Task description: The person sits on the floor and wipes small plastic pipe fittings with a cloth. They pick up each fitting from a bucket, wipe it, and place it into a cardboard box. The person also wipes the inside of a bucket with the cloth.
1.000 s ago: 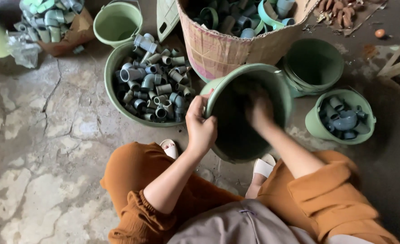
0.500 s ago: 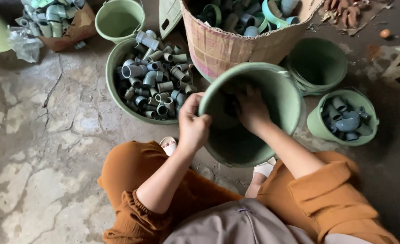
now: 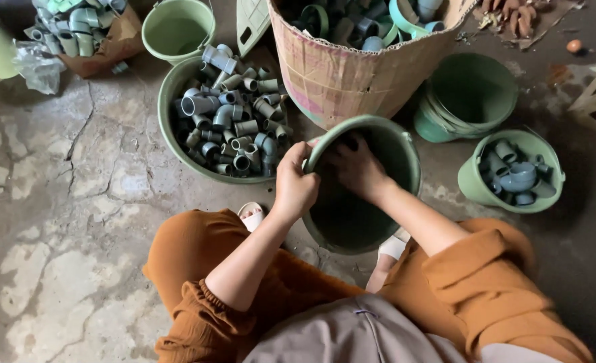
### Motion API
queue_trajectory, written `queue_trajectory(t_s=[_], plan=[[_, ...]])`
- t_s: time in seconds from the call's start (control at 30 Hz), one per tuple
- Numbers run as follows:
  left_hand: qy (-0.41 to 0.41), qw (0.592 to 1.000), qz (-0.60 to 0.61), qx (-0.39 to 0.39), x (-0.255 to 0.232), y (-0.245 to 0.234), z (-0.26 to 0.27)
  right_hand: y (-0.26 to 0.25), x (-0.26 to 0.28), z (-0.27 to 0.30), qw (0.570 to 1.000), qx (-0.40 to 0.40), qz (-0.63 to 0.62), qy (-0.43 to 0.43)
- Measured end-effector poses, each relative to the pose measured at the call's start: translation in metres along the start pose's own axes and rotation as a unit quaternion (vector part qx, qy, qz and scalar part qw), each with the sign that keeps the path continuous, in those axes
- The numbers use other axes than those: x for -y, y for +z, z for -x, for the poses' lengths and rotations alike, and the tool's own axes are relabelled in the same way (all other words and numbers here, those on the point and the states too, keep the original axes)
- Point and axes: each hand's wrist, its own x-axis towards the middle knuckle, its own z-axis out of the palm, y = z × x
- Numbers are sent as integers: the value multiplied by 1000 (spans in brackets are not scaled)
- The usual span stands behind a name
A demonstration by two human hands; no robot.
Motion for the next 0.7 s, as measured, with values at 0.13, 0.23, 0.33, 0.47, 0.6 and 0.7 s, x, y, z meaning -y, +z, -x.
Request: queue_trajectory(t_s=[0.13,0.23,0.33,0.47,0.6,0.7], plan=[[-1,999,-14,-49,17,0,0,2,3,-5,985,146,-34,80],[-21,996,2,-84,14,0,8,83,41,16,943,225,-201,139],[1,998,-12,-69,-4,2,6,56,44,21,883,204,-411,95],[-2,999,-28,-23,1,7,8,-78,12,2,889,46,-446,96],[-35,998,-57,8,11,7,0,-41,-11,8,997,-73,-13,-12],[-92,994,-51,-4,32,4,-8,2,-6,15,995,91,28,8]])
